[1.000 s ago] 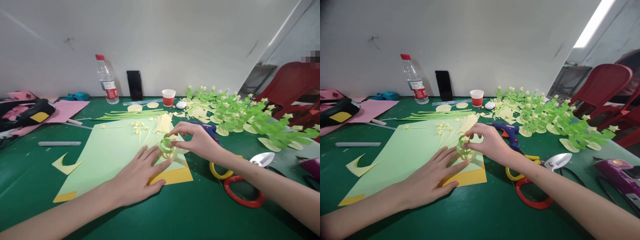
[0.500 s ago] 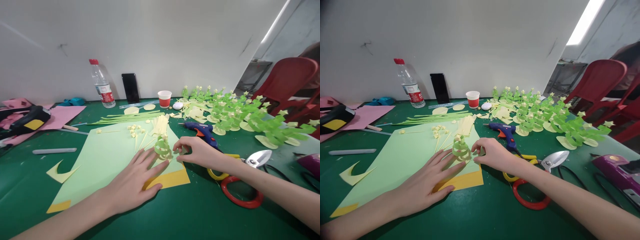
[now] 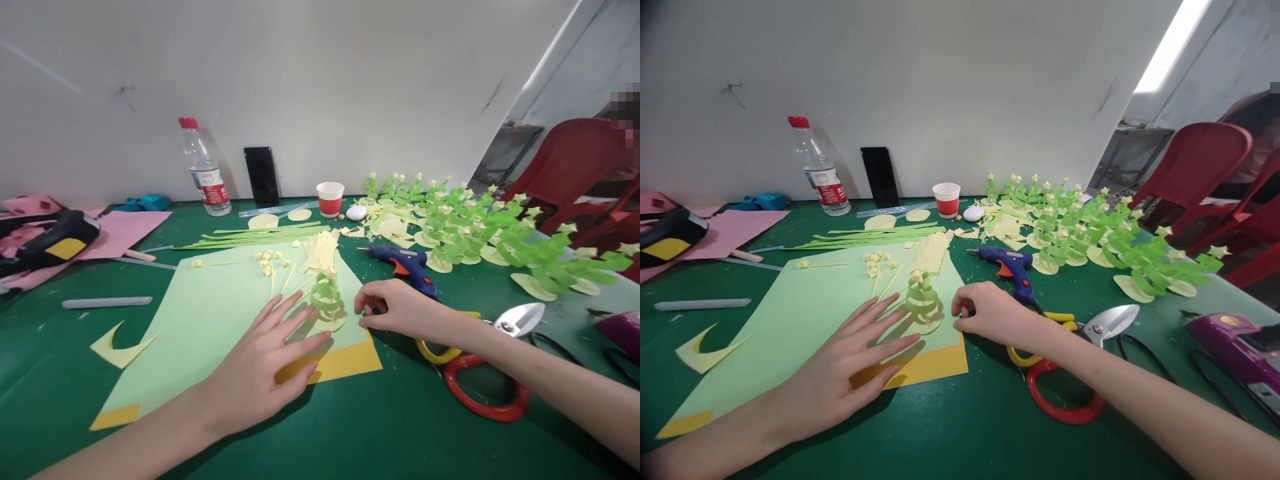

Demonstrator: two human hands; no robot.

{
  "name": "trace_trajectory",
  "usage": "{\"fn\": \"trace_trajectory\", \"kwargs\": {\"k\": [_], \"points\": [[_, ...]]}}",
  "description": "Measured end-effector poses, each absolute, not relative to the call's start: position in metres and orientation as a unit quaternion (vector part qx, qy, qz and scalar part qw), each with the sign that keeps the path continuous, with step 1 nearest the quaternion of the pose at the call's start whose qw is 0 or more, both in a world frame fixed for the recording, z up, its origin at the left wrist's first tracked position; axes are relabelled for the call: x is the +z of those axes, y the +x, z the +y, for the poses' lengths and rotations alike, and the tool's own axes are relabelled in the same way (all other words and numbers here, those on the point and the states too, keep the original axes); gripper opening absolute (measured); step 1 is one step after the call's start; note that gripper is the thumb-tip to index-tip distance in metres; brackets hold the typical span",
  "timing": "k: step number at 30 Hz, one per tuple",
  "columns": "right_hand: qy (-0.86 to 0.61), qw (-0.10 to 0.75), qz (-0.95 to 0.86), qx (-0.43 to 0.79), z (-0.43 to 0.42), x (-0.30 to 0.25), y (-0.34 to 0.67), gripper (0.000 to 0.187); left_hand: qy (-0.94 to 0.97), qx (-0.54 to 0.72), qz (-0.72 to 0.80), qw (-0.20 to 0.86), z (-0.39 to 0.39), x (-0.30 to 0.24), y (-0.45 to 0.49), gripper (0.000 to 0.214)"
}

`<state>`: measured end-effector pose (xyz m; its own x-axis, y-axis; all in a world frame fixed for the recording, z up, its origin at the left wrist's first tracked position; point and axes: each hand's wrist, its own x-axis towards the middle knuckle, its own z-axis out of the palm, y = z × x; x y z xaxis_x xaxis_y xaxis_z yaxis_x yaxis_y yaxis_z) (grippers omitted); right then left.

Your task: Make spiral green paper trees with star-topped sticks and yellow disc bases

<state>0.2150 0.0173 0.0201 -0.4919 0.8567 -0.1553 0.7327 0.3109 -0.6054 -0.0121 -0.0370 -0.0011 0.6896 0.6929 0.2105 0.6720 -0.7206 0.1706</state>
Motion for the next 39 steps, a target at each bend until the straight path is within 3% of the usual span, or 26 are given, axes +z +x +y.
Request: {"fn": "trace_trajectory", "kwargs": {"k": [5, 13, 20, 28, 34, 39], "points": [[-0.498, 0.093, -0.803, 0.314, 0.015, 0.023, 0.215, 0.002, 0.879, 0.266, 0.391, 0.060, -0.041, -0.002, -0.012, 0.023], [-0.489, 0.150, -0.803, 0.304, 0.014, 0.023, 0.215, 0.003, 0.892, 0.248, 0.370, 0.072, -0.040, -0.002, -0.011, 0.021], [-0.467, 0.255, -0.794, 0.294, 0.012, 0.032, 0.211, 0.033, 0.902, 0.231, 0.359, 0.064, -0.039, -0.001, -0.010, 0.025], [-0.435, 0.281, -0.794, 0.318, 0.021, 0.031, 0.192, 0.039, 0.905, 0.233, 0.351, 0.057, -0.039, -0.001, -0.011, 0.025], [-0.434, 0.285, -0.792, 0.322, 0.031, 0.038, 0.182, 0.017, 0.905, 0.229, 0.354, 0.061, -0.039, -0.001, -0.010, 0.025], [-0.435, 0.281, -0.785, 0.341, 0.034, 0.037, 0.180, 0.010, 0.905, 0.234, 0.351, 0.055, -0.039, -0.001, -0.010, 0.026]]}}
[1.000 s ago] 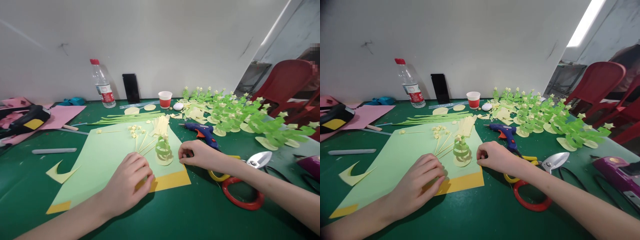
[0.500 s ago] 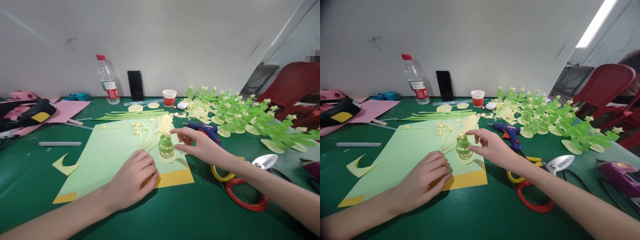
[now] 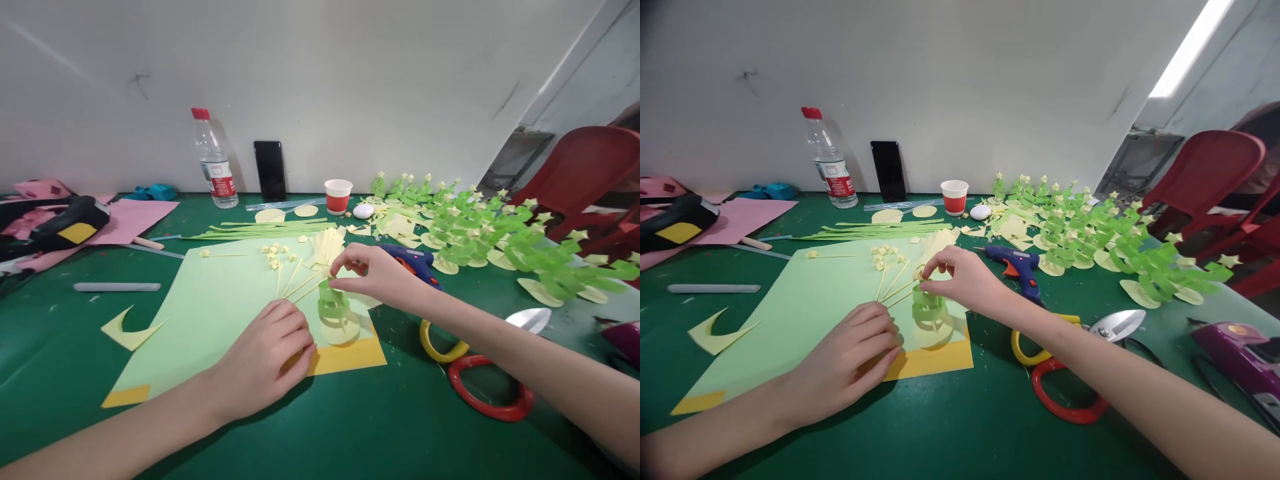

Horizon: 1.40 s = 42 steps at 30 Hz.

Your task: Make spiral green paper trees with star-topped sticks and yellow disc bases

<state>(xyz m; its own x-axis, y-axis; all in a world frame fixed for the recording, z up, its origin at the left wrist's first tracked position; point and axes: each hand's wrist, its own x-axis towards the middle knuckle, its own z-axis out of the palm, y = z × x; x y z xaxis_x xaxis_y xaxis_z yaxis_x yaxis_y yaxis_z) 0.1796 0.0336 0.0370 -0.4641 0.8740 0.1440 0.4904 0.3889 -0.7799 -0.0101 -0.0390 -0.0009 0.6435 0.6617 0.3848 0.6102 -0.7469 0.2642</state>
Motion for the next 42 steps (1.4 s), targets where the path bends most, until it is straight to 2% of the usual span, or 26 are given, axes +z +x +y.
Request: {"fn": "trace_trajectory", "kwargs": {"k": [4, 8, 12, 17, 22, 27, 32, 36, 42], "points": [[-0.442, 0.275, -0.763, 0.383, 0.032, 0.042, 0.181, 0.011, 0.903, 0.224, 0.360, 0.068, -0.040, 0.000, -0.011, 0.023], [-0.461, 0.268, -0.714, 0.453, 0.029, 0.048, 0.183, 0.020, 0.880, 0.241, 0.398, 0.094, -0.041, 0.000, -0.012, 0.008], [-0.463, 0.271, -0.665, 0.519, 0.026, 0.051, 0.183, 0.023, 0.880, 0.274, 0.379, 0.084, -0.042, 0.001, -0.015, 0.020], [-0.452, 0.257, -0.622, 0.585, 0.022, 0.049, 0.178, 0.024, 0.892, 0.309, 0.325, 0.061, -0.041, 0.004, -0.017, 0.022], [-0.454, 0.250, -0.611, 0.598, 0.024, 0.049, 0.170, 0.022, 0.895, 0.318, 0.281, 0.137, -0.038, 0.005, -0.017, 0.030], [-0.495, 0.238, -0.658, 0.515, 0.036, 0.049, 0.163, 0.014, 0.828, 0.339, 0.354, 0.275, -0.038, 0.007, -0.016, 0.029], [-0.547, 0.256, -0.732, 0.316, 0.081, 0.049, 0.152, 0.020, 0.734, 0.359, 0.409, 0.407, -0.040, 0.011, -0.017, 0.025], [-0.537, 0.212, -0.793, 0.192, 0.130, 0.048, 0.127, 0.027, 0.699, 0.370, 0.419, 0.446, -0.040, 0.013, -0.019, 0.024], [-0.528, 0.110, -0.837, 0.091, 0.179, 0.038, 0.091, 0.026, 0.676, 0.382, 0.429, 0.462, -0.037, 0.008, -0.021, 0.024]]}}
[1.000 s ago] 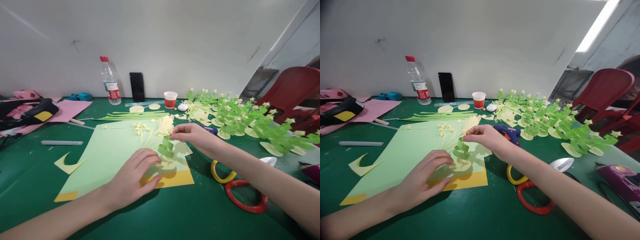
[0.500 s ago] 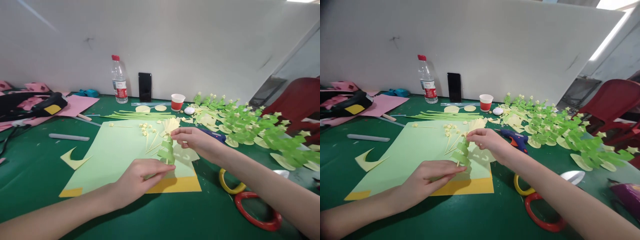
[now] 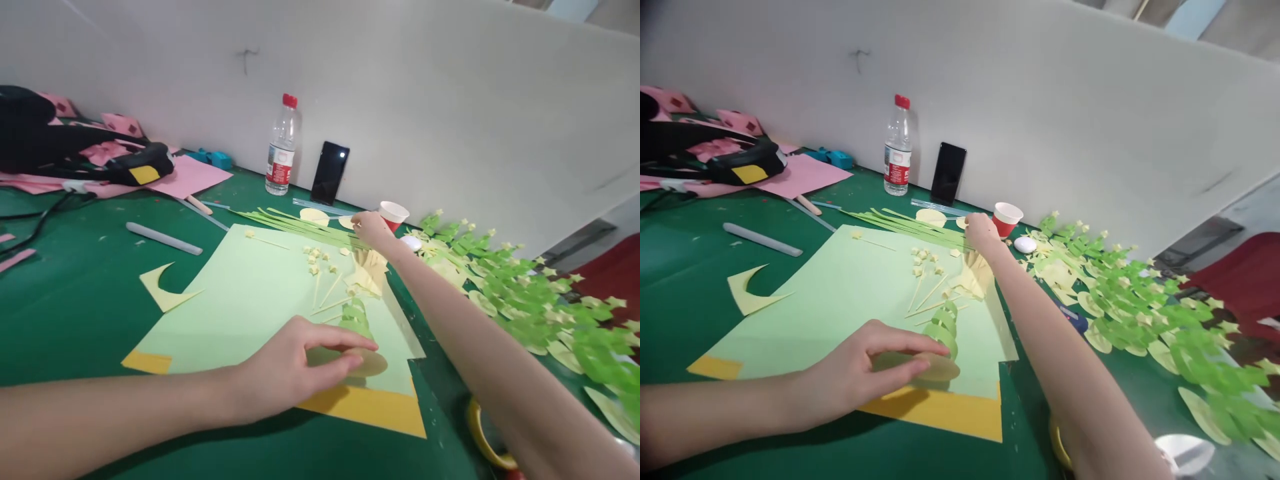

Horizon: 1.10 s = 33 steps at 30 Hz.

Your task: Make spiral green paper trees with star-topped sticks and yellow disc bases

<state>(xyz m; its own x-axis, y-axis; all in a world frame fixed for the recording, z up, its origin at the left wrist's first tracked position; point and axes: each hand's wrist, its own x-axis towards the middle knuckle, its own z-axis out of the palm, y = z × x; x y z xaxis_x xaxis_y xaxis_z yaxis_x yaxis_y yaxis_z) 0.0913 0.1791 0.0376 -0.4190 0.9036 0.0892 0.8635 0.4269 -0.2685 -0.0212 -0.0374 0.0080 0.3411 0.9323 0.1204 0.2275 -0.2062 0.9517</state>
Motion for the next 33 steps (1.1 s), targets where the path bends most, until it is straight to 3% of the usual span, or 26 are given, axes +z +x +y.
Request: {"fn": "trace_trajectory", "kwargs": {"k": [7, 12, 33], "points": [[-0.540, 0.055, -0.840, 0.026, 0.212, 0.019, 0.082, 0.025, 0.699, 0.397, 0.406, 0.435, -0.034, -0.003, -0.020, 0.025], [-0.553, 0.045, -0.832, 0.008, 0.224, 0.008, 0.080, 0.030, 0.707, 0.320, 0.438, 0.454, -0.031, 0.005, -0.020, 0.025], [-0.584, 0.115, -0.801, 0.057, 0.233, 0.014, 0.094, 0.029, 0.671, 0.339, 0.453, 0.479, -0.032, 0.013, -0.018, 0.023]]}}
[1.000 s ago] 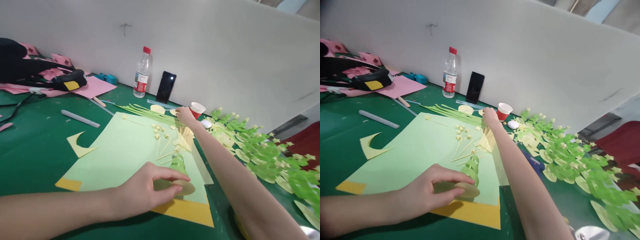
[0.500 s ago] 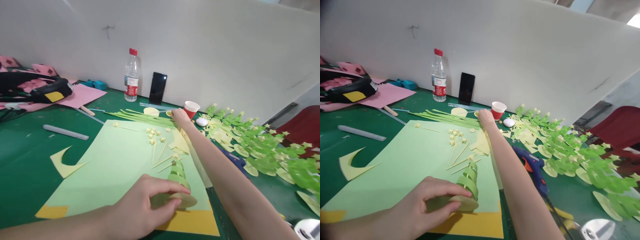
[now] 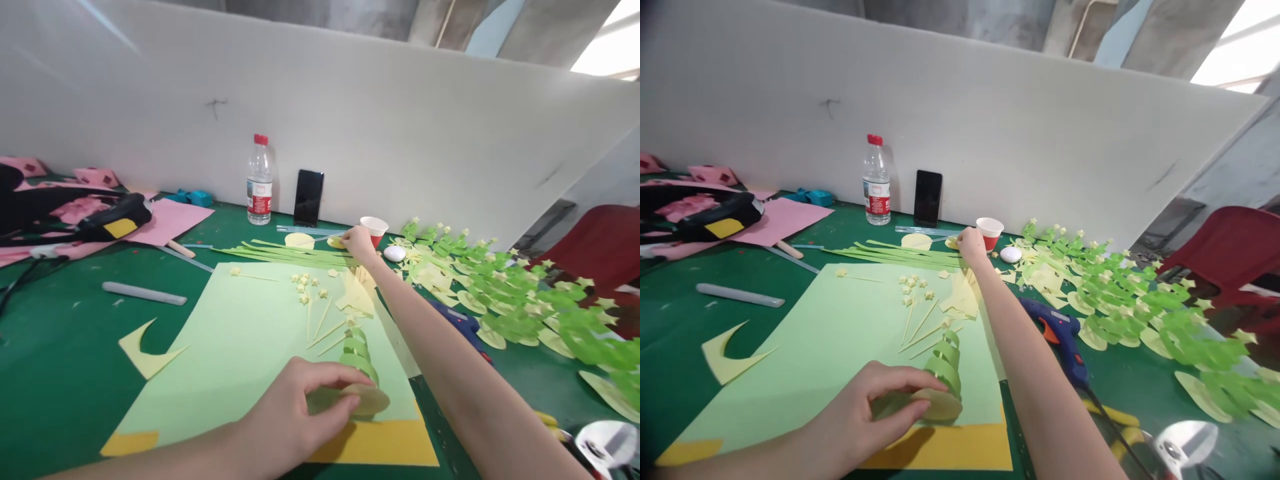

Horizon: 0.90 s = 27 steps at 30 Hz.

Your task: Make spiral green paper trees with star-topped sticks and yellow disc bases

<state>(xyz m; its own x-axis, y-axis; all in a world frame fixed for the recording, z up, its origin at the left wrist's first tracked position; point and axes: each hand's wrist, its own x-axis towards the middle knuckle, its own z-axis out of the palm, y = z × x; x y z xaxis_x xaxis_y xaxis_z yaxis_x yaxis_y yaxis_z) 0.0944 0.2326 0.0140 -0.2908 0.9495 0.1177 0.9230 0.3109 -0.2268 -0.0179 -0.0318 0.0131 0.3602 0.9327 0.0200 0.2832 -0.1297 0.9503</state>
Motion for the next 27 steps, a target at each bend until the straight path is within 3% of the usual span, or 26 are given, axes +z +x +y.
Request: {"fn": "trace_trajectory", "kwargs": {"k": [15, 20, 27], "points": [[-0.582, 0.210, -0.767, 0.169, 0.200, 0.049, 0.098, 0.029, 0.668, 0.317, 0.471, 0.481, -0.037, 0.016, -0.017, 0.025], [-0.571, 0.252, -0.738, 0.255, 0.150, 0.070, 0.125, 0.030, 0.573, 0.372, 0.472, 0.558, -0.036, 0.014, -0.016, 0.017], [-0.581, 0.223, -0.673, 0.400, 0.059, 0.048, 0.188, 0.030, 0.473, 0.411, 0.490, 0.607, -0.039, 0.024, -0.010, 0.022]]}}
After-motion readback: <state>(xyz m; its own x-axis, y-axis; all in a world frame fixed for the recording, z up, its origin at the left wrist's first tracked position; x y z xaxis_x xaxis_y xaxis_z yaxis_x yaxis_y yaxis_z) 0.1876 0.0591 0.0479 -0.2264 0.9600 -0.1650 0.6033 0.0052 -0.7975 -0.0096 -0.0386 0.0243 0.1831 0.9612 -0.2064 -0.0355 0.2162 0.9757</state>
